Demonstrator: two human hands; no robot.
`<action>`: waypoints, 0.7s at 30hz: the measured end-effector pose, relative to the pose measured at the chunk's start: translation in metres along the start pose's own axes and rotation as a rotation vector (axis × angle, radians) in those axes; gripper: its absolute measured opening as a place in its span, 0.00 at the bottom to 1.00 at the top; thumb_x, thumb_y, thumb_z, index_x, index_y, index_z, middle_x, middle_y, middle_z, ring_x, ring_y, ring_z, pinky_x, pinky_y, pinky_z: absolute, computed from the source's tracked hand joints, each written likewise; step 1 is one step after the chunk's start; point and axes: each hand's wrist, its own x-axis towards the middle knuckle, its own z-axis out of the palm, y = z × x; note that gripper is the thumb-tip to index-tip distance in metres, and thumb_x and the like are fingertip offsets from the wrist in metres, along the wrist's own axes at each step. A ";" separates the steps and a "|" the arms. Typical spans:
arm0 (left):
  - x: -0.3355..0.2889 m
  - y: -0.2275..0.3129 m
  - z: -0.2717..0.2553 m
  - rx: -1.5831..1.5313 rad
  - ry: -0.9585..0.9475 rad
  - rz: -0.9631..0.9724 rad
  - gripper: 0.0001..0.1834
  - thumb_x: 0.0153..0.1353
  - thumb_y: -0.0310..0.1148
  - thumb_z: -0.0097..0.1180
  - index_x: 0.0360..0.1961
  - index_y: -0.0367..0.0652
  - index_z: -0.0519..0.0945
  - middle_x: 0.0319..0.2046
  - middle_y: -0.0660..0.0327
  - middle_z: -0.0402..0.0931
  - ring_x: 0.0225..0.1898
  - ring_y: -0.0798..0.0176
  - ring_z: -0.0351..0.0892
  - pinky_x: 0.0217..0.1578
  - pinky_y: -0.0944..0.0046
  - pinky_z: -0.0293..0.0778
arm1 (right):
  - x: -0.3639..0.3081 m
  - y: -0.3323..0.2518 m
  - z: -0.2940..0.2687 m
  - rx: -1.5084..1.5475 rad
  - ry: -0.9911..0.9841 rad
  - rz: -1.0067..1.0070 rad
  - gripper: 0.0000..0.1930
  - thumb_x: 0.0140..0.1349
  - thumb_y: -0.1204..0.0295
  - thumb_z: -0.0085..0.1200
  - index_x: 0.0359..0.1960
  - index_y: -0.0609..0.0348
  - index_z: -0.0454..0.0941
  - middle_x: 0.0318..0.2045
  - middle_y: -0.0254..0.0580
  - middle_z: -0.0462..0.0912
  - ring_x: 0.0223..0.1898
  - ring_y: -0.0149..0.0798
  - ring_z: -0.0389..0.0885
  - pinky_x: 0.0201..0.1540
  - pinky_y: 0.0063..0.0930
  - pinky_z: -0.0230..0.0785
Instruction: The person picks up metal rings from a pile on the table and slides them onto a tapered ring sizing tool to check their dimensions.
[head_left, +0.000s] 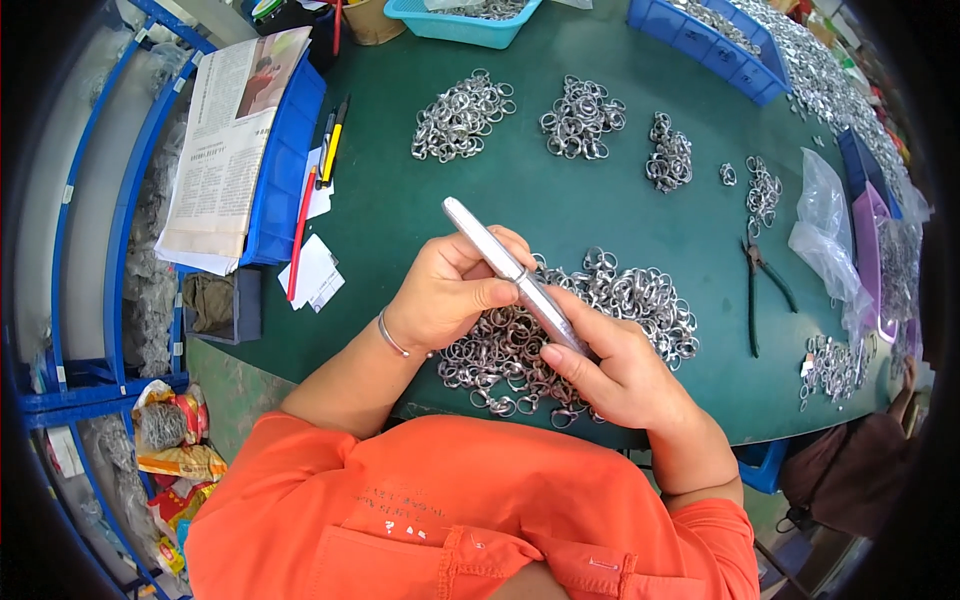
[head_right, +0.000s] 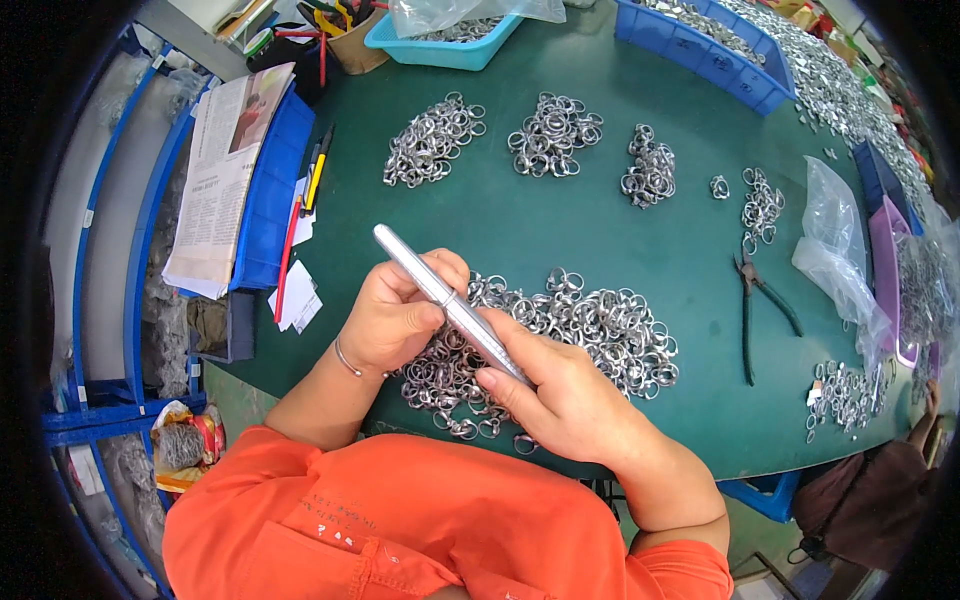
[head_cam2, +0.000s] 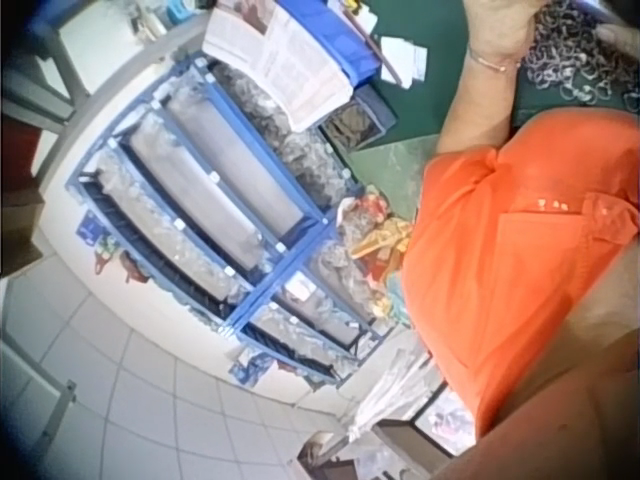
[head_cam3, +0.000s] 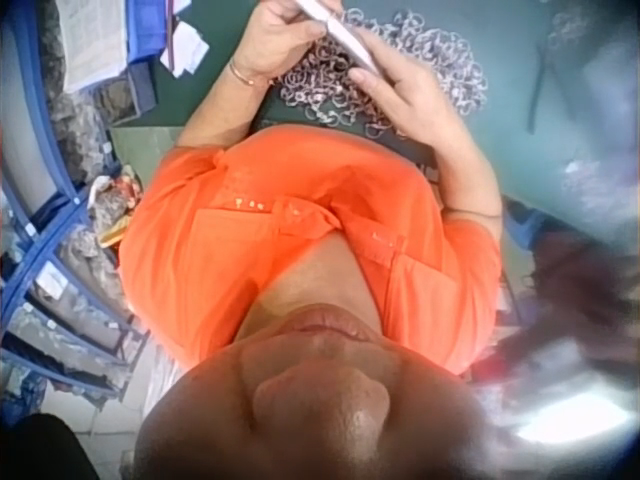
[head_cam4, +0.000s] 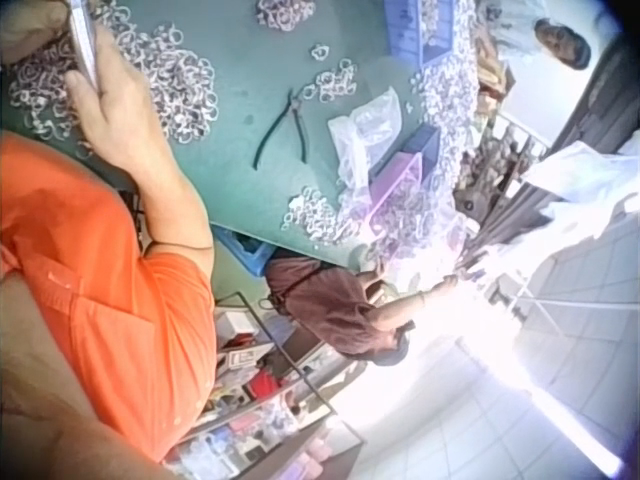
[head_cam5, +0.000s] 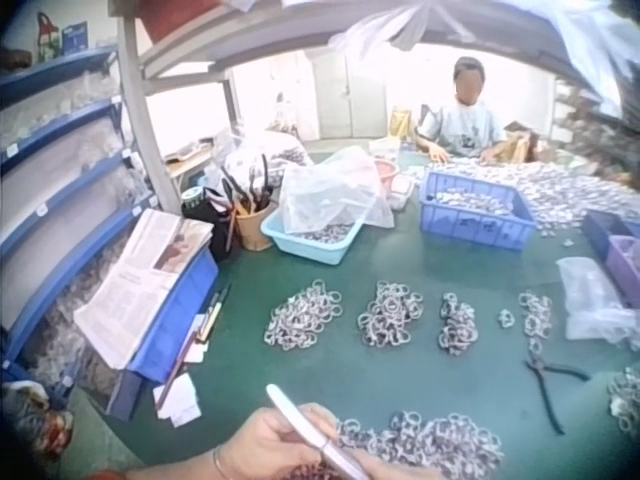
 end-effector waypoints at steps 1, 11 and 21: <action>0.000 0.002 -0.001 -0.100 0.091 -0.037 0.10 0.55 0.24 0.56 0.38 0.34 0.73 0.36 0.60 0.68 0.37 0.67 0.70 0.40 0.69 0.69 | 0.001 -0.004 -0.003 0.000 -0.001 -0.003 0.22 0.61 0.72 0.49 0.57 0.60 0.63 0.34 0.48 0.78 0.34 0.41 0.80 0.38 0.29 0.70; 0.006 0.025 -0.030 -0.107 0.378 0.175 0.09 0.64 0.31 0.45 0.43 0.40 0.72 0.29 0.58 0.71 0.26 0.68 0.68 0.27 0.70 0.66 | 0.000 -0.009 -0.006 0.091 -0.060 0.268 0.22 0.61 0.71 0.48 0.57 0.58 0.63 0.28 0.45 0.77 0.27 0.32 0.76 0.34 0.26 0.68; 0.002 0.026 -0.027 -0.180 0.200 0.020 0.16 0.61 0.25 0.50 0.49 0.30 0.72 0.34 0.59 0.74 0.30 0.72 0.74 0.31 0.73 0.73 | 0.002 -0.005 -0.003 -0.022 -0.041 0.153 0.22 0.60 0.72 0.50 0.56 0.60 0.63 0.30 0.49 0.78 0.29 0.41 0.79 0.35 0.29 0.70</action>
